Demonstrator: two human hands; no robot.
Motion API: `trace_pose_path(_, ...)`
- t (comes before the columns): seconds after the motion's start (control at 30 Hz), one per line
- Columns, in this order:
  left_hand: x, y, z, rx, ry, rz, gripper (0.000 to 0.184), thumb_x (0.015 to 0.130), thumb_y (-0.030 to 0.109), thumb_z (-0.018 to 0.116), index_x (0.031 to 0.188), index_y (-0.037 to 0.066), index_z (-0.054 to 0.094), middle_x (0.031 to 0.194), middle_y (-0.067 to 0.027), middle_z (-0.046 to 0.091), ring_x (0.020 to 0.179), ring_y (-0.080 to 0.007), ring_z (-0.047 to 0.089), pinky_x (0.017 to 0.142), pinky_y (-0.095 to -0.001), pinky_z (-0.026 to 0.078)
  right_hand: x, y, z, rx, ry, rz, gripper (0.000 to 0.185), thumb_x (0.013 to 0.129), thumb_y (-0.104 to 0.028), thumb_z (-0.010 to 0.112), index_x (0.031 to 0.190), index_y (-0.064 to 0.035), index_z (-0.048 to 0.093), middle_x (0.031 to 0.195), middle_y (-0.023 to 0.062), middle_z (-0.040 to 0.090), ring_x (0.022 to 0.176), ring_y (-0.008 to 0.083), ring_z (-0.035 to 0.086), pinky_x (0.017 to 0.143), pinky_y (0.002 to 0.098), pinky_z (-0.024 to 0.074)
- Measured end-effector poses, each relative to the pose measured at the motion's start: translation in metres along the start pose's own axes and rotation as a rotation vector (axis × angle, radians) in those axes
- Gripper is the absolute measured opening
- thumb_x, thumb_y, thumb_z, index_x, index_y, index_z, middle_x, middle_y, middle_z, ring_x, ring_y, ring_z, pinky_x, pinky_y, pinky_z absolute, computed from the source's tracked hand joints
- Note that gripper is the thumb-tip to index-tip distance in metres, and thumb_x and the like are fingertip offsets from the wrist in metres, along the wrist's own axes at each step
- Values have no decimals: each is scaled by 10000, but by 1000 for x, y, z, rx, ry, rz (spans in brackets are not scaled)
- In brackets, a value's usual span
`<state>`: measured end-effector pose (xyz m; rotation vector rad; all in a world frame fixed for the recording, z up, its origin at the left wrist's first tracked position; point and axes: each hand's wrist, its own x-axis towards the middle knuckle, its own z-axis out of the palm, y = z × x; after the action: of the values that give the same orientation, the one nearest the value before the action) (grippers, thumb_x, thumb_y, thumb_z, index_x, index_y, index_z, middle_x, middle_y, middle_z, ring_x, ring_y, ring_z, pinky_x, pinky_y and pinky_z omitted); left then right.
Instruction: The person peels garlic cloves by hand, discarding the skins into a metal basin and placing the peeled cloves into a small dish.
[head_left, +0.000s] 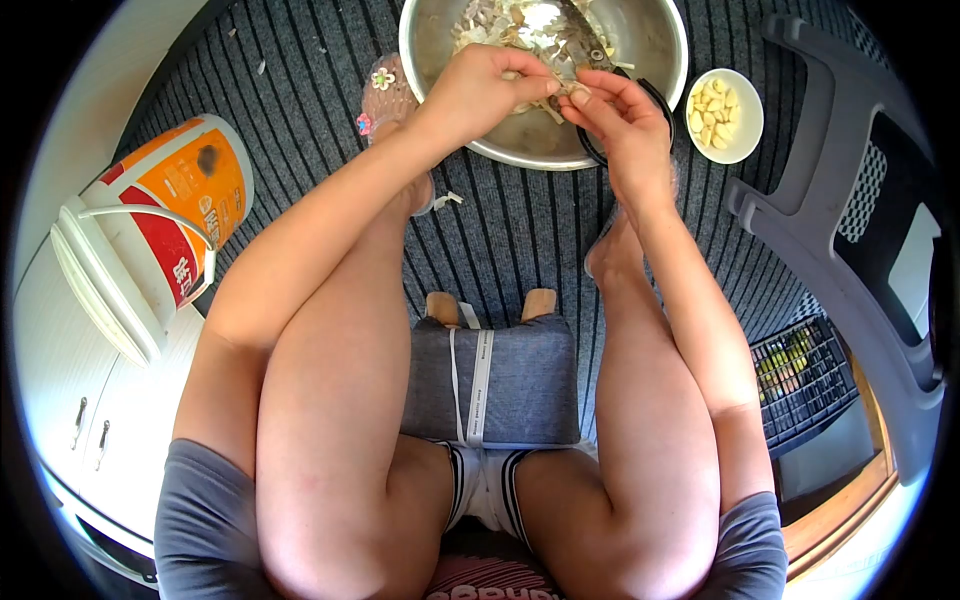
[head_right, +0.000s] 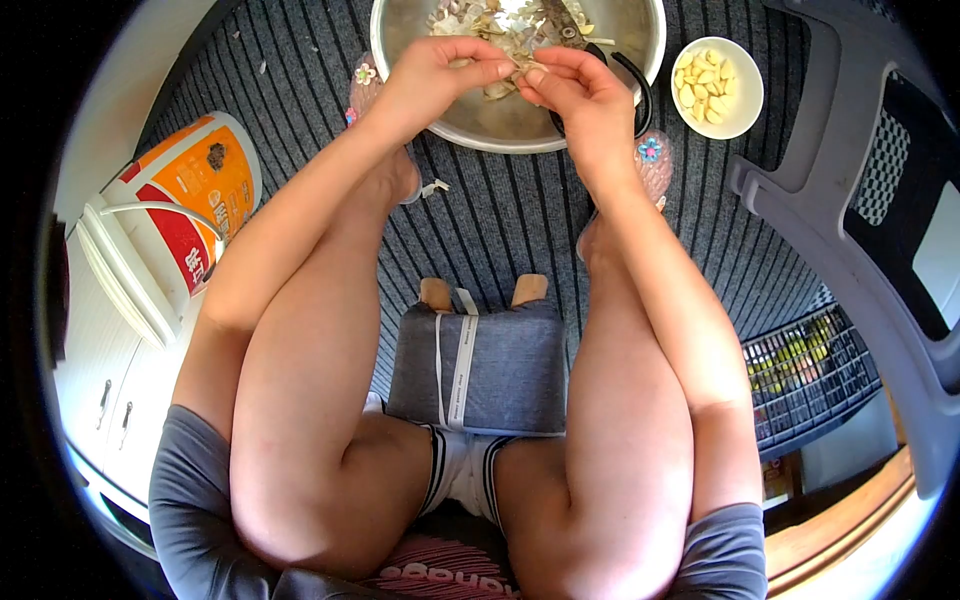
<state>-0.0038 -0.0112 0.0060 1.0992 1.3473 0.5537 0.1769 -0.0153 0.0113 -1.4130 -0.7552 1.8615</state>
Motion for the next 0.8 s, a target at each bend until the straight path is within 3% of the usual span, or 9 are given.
trace_pose_path(0.23,-5,7,2,-189,9,-61,207,808,208,650,914,33,681,841,5,644,821,-69,556,774,-215,417,-4,2,5,-86,-35,-102,178,825,-41,639,979,34,594,861,99,655,765,141,639,712,222,513)
trace_pose_path(0.53,-10,19,5,-60,59,-65,176,794,197,600,845,38,656,797,29,603,779,-58,526,707,-205,408,-11,3,12,-227,-20,-227,151,825,-40,635,946,44,600,846,84,661,744,124,641,693,219,510)
trace_pose_path(0.67,-7,13,9,-147,80,-35,159,805,201,591,853,56,634,719,55,544,651,-17,453,562,-177,347,-12,-2,14,-235,-14,-251,168,823,-37,637,961,50,595,839,92,659,737,132,646,694,217,509)
trace_pose_path(0.8,-8,14,11,-396,46,-143,141,818,180,583,896,70,623,673,77,494,546,9,348,468,-163,247,-11,-6,12,79,-67,-39,167,854,-44,601,987,56,582,909,124,643,798,171,651,732,229,532)
